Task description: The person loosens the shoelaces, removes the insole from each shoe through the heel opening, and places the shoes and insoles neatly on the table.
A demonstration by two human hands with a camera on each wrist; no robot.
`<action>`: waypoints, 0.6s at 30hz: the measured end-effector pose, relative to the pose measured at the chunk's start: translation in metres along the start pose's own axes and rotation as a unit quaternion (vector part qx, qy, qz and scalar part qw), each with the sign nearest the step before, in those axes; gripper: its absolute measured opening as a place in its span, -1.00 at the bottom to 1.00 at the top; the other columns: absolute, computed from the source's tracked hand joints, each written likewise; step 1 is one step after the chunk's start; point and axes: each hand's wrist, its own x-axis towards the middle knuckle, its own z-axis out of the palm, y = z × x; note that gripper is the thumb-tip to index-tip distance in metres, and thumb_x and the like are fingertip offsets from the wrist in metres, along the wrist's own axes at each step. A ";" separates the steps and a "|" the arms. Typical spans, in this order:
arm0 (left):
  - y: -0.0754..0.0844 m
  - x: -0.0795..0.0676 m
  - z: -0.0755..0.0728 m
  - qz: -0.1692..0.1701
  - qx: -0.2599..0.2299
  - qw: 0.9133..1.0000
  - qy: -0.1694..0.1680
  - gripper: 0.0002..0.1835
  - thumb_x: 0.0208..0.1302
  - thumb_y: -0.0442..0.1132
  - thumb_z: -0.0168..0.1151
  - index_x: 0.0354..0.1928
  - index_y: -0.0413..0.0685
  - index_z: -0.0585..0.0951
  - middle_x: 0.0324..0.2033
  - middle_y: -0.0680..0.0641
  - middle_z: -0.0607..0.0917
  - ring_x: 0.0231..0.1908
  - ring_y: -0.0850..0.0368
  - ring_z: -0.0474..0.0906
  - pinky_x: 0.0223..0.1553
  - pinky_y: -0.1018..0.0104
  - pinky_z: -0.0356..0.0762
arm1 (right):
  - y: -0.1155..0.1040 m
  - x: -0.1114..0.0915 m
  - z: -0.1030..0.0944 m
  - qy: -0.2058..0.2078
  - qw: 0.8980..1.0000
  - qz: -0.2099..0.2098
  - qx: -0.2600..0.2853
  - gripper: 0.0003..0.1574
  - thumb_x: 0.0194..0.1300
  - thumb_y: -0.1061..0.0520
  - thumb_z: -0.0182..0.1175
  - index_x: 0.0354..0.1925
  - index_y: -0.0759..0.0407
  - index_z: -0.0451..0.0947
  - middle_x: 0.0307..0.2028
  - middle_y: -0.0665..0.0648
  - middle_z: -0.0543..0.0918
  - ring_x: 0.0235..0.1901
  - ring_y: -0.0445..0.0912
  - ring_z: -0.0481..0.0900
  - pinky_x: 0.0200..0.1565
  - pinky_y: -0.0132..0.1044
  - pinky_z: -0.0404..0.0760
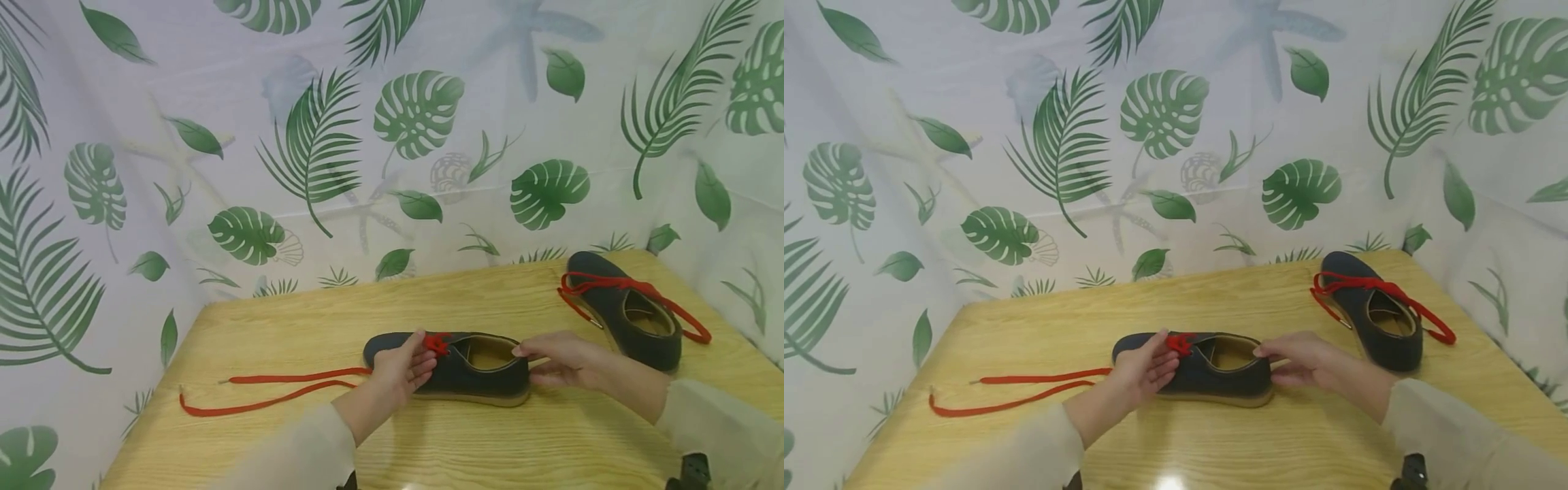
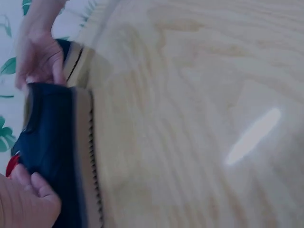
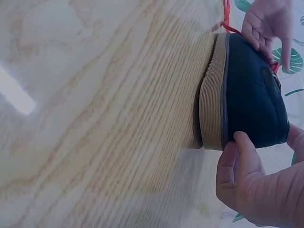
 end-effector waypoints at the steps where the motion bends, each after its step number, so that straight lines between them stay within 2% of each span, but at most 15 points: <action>1: 0.004 0.000 0.000 -0.019 0.008 1.000 -0.002 -0.61 0.23 -0.07 0.29 -0.12 -0.29 0.60 -0.54 0.00 0.67 -0.52 0.25 0.63 -0.24 0.34 0.63 | 0.000 0.000 0.000 -0.002 1.000 -0.002 0.001 -0.85 0.25 0.11 0.24 -0.22 0.14 0.63 -0.10 0.13 0.46 -0.33 -0.15 0.60 -0.29 -0.36 0.67; 4: 0.010 0.002 -0.001 -0.060 0.022 0.998 -0.007 -0.70 0.20 -0.12 0.32 -0.17 -0.23 0.62 -0.57 0.00 0.67 -0.53 0.25 0.64 -0.29 0.34 0.62 | 0.000 0.001 -0.001 -0.011 1.000 -0.009 0.000 -0.89 0.26 0.13 0.22 -0.25 0.12 0.63 -0.13 0.12 0.47 -0.38 -0.18 0.60 -0.30 -0.37 0.67; 7: 0.010 0.004 0.000 -0.075 0.004 0.997 -0.001 -0.79 0.19 -0.22 0.33 -0.19 -0.19 0.65 -0.57 0.00 0.68 -0.51 0.24 0.64 -0.27 0.32 0.63 | -0.001 0.001 -0.001 -0.015 1.000 -0.013 -0.004 -0.88 0.28 0.14 0.21 -0.24 0.13 0.63 -0.12 0.12 0.46 -0.38 -0.19 0.61 -0.28 -0.36 0.67; 9: 0.007 0.004 0.001 -0.066 -0.025 0.998 0.004 -0.79 0.19 -0.29 0.32 -0.15 -0.21 0.65 -0.50 -0.01 0.70 -0.46 0.22 0.65 -0.18 0.28 0.64 | -0.001 0.001 -0.001 -0.016 1.000 -0.013 -0.006 -0.87 0.28 0.14 0.20 -0.22 0.14 0.62 -0.12 0.12 0.46 -0.36 -0.19 0.61 -0.26 -0.36 0.67; 13: -0.002 0.002 0.003 -0.022 -0.083 0.996 -0.004 -0.73 0.22 -0.34 0.27 -0.04 -0.27 0.61 -0.32 -0.05 0.70 -0.33 0.18 0.66 0.01 0.22 0.57 | -0.001 0.001 -0.002 -0.013 1.000 -0.011 -0.005 -0.88 0.26 0.15 0.22 -0.23 0.15 0.62 -0.12 0.13 0.45 -0.35 -0.18 0.62 -0.26 -0.34 0.67; 18: -0.007 -0.002 0.001 -0.001 -0.136 0.990 -0.026 -0.80 0.25 -0.31 0.23 -0.11 -0.24 0.61 -0.35 -0.02 0.67 -0.28 0.15 0.63 0.07 0.20 0.53 | -0.003 0.001 -0.001 -0.016 1.000 -0.012 -0.007 -0.92 0.24 0.15 0.23 -0.29 0.13 0.63 -0.16 0.12 0.47 -0.36 -0.18 0.63 -0.27 -0.34 0.67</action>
